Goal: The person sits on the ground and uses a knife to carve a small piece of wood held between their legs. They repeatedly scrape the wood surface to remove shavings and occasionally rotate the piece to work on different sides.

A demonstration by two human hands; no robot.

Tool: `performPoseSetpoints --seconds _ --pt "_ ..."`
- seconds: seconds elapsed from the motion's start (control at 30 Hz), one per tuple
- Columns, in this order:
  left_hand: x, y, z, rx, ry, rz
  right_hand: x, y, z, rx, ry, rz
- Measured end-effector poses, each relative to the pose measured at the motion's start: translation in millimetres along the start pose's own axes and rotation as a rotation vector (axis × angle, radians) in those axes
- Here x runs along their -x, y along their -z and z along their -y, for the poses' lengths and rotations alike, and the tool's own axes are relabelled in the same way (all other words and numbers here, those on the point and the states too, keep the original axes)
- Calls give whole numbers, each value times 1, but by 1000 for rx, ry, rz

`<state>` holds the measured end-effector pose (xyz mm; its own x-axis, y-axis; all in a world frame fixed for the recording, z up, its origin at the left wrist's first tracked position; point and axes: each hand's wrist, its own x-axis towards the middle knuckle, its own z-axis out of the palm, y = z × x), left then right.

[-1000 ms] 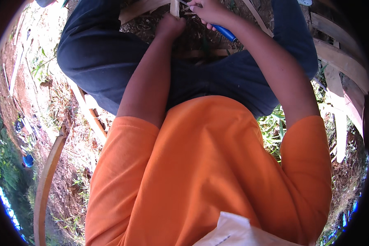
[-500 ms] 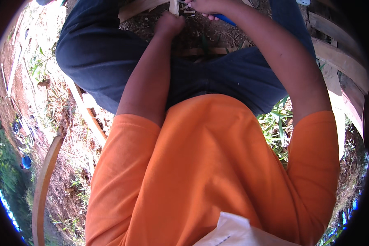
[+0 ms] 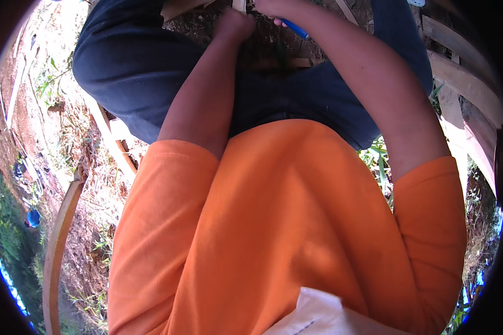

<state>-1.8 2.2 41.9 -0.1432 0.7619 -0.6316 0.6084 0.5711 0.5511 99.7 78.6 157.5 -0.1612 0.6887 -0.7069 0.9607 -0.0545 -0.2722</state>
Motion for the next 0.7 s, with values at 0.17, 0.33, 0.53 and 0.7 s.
performPoseSetpoints --seconds 0.17,0.33,0.53,0.7 --pt "9 10 0 -17 21 -8 25 -22 14 -324 -19 -201" --pt "9 7 -5 -12 3 20 -48 -97 -42 -256 159 -695" --pt "8 3 3 -55 -20 -39 -4 -17 -23 -546 -36 -227" --pt "9 4 3 -38 -31 -27 21 -2 -29 -450 -18 57"
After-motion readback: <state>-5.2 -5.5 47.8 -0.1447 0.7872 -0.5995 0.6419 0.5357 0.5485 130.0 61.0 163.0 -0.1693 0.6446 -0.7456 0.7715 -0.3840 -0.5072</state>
